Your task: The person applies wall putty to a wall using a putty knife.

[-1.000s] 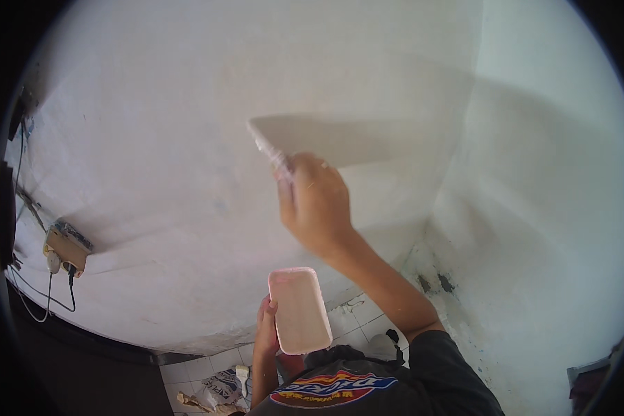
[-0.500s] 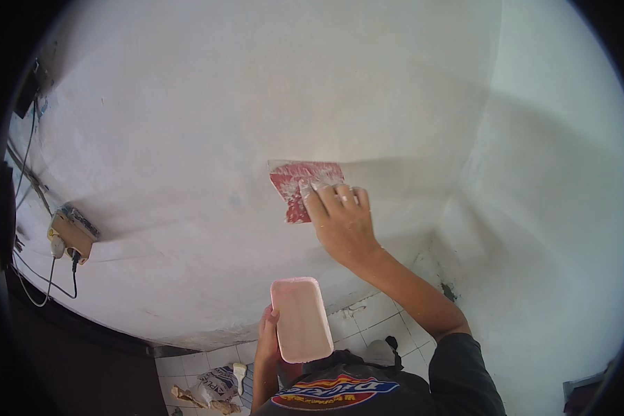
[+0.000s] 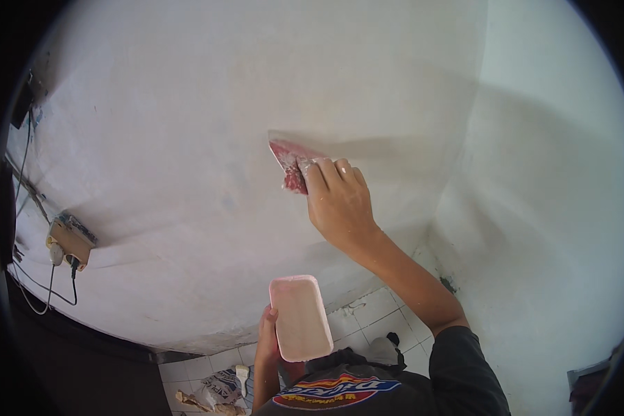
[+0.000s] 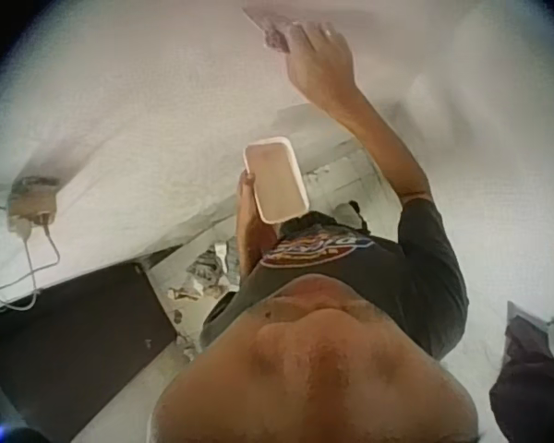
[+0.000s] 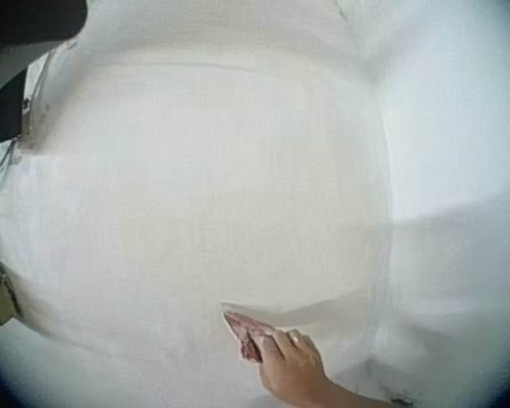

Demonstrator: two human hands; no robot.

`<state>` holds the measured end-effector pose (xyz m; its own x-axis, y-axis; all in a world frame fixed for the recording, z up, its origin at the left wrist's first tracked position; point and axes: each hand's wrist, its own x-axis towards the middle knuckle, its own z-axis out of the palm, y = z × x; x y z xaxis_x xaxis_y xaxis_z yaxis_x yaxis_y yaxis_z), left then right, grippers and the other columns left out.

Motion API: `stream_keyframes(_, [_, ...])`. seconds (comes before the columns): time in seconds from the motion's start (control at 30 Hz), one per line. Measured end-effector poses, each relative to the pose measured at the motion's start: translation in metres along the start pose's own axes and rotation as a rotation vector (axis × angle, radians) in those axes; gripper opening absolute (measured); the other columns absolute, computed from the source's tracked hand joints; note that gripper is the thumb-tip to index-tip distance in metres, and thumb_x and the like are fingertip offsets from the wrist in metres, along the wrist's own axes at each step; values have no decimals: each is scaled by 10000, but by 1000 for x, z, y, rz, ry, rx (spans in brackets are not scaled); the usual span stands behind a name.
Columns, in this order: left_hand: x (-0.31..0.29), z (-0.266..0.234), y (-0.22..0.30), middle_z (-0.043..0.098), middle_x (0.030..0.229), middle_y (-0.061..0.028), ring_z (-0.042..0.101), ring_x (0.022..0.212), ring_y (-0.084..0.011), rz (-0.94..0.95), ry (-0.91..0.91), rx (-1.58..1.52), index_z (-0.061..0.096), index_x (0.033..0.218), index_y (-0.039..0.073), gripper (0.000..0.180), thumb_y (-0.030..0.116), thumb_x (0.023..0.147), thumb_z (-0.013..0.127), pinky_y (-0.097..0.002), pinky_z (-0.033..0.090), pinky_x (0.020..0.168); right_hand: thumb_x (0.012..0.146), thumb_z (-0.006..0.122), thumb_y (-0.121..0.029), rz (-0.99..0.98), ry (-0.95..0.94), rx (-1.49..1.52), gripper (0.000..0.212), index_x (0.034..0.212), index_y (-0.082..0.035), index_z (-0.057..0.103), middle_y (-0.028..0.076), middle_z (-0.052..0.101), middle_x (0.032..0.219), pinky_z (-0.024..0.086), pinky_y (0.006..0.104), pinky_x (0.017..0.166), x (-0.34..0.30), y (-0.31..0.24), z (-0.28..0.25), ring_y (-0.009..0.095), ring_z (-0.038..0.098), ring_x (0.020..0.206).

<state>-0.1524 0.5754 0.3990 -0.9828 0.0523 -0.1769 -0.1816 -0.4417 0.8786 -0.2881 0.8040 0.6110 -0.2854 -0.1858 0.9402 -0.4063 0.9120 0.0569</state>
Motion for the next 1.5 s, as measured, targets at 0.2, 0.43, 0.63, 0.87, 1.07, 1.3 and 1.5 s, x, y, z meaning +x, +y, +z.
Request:
stream_keyframes(0.2, [2, 7, 8, 558, 1261, -154, 563, 1143, -224, -6, -42, -8, 385, 1386, -49, 675, 402, 934, 603, -344, 467, 960, 870, 584, -92, 151, 206, -45, 165, 1024, -34, 596, 155, 570, 924, 441, 467, 736, 64, 67, -38, 380, 549, 859])
stream_keyframes(0.43, [-4, 11, 9, 577, 1222, -131, 590, 1085, -201, 5, -65, -66, 404, 1368, -44, 698, 454, 926, 614, -332, 498, 901, 777, 605, -96, -124, -72, -213, 236, 1011, -102, 635, 70, 587, 1001, 423, 425, 773, -30, 30, 6, 262, 543, 877])
stream_keyframes(0.63, [-7, 8, 7, 581, 1212, -126, 588, 1082, -198, -46, -34, -61, 422, 1355, -48, 648, 428, 947, 588, -328, 494, 907, 802, 597, -41, 63, 41, -28, 195, 996, -21, 599, 148, 576, 906, 396, 447, 736, 19, 52, -34, 370, 526, 829])
stream_keyframes(0.87, [1, 6, -1, 610, 1188, -167, 651, 1013, -232, -17, 19, 12, 467, 1304, -25, 615, 480, 955, 508, -357, 557, 837, 766, 605, -67, -128, 62, -156, 210, 973, -92, 628, 70, 601, 977, 418, 416, 733, 21, 14, 2, 264, 557, 875])
stream_keyframes(1.07, [-3, 14, 8, 587, 1193, -119, 601, 1055, -180, -34, -50, -69, 420, 1352, -28, 604, 403, 952, 560, -313, 507, 880, 739, 634, -61, -103, 67, 43, 161, 898, -86, 636, 39, 609, 869, 392, 389, 653, 28, 17, -22, 250, 540, 792])
stream_keyframes(1.3, [-1, 11, 3, 598, 1203, -165, 643, 1046, -240, -26, -28, -25, 446, 1327, -10, 588, 446, 960, 507, -375, 565, 844, 787, 622, -119, -162, 116, -192, 248, 1035, -131, 631, 58, 603, 1042, 447, 421, 768, 50, 20, -3, 268, 569, 913])
stream_keyframes(1.5, [-13, 24, 13, 565, 1247, -143, 605, 1089, -207, -13, -13, -114, 388, 1382, -20, 602, 357, 948, 567, -327, 525, 882, 761, 645, -115, -300, -58, 25, 280, 1039, -139, 658, 31, 623, 1064, 452, 398, 771, -10, 21, -16, 223, 576, 905])
